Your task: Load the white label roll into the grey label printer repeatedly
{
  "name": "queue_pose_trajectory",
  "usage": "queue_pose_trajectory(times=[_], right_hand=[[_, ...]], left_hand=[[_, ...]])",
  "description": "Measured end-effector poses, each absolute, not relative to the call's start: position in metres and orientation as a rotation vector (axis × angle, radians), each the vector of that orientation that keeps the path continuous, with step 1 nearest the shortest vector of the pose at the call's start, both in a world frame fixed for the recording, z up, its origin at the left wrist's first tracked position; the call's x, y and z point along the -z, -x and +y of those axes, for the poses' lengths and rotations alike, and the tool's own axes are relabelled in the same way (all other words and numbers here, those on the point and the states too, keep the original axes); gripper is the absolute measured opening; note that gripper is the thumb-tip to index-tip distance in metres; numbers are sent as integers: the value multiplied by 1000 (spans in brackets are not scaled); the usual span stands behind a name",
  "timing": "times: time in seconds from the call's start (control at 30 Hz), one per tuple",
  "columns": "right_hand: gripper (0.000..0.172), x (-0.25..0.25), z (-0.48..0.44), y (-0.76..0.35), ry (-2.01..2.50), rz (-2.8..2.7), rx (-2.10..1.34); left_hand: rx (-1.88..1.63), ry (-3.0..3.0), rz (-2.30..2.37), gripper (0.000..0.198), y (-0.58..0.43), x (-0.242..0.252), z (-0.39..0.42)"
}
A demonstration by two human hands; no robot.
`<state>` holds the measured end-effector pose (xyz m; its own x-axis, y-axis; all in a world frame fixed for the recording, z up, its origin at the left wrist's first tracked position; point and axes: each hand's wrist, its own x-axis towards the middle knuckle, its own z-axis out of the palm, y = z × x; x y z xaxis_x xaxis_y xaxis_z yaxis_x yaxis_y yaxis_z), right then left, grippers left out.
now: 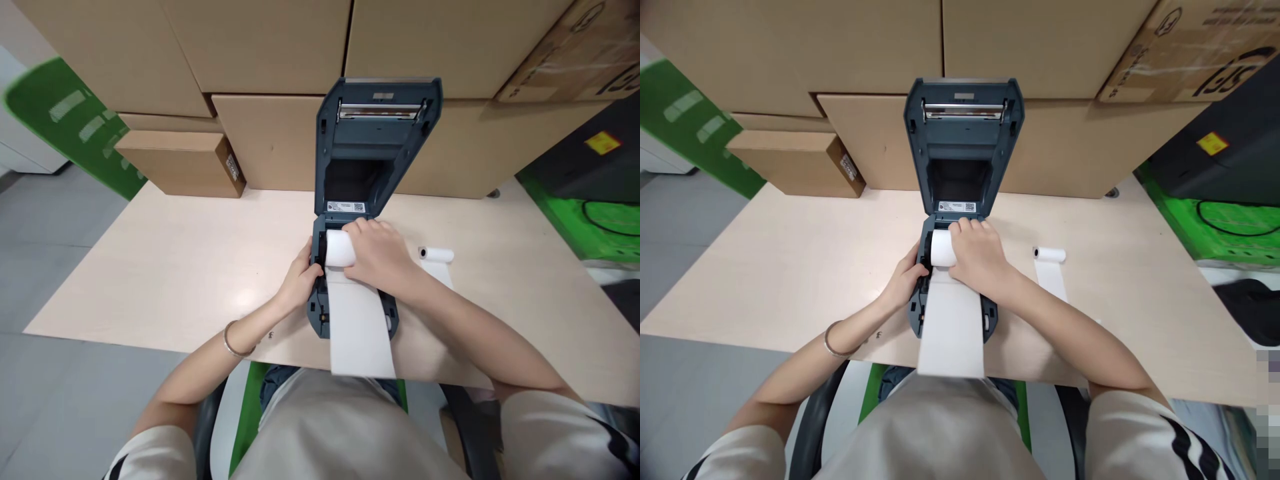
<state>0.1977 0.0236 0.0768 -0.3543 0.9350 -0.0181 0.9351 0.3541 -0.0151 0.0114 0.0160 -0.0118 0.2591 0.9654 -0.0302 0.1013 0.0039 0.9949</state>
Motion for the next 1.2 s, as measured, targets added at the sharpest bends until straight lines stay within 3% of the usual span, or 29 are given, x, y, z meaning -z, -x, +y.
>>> queue_pose_trajectory(times=[0.23,0.53,0.7,0.83,0.97,1.03,1.1,1.2], right_hand=[[63,-126,-5,-283,-2116,2623,-257],[69,-41,78,-326,-1977,2190,143],[83,-36,74,-345,-1932,2206,180],[49,-37,53,-377,-1972,2051,291],[47,-27,33,-394,-1983,2040,406],[37,-30,24,-400,-1975,2039,476],[26,-44,15,-406,-1929,2043,613],[28,-84,7,-402,-1721,2184,949]], left_hand=[[-954,-1475,1049,90,-8,17,18],[-961,-1468,1070,85,-8,23,19],[-972,-1439,1060,86,-8,26,20],[-989,-1455,1028,83,-9,23,20],[-984,-1465,1013,82,-9,21,19],[-966,-1461,1039,83,-8,22,19],[-959,-1456,1054,84,-7,24,18],[-959,-1463,1046,84,-7,25,18]])
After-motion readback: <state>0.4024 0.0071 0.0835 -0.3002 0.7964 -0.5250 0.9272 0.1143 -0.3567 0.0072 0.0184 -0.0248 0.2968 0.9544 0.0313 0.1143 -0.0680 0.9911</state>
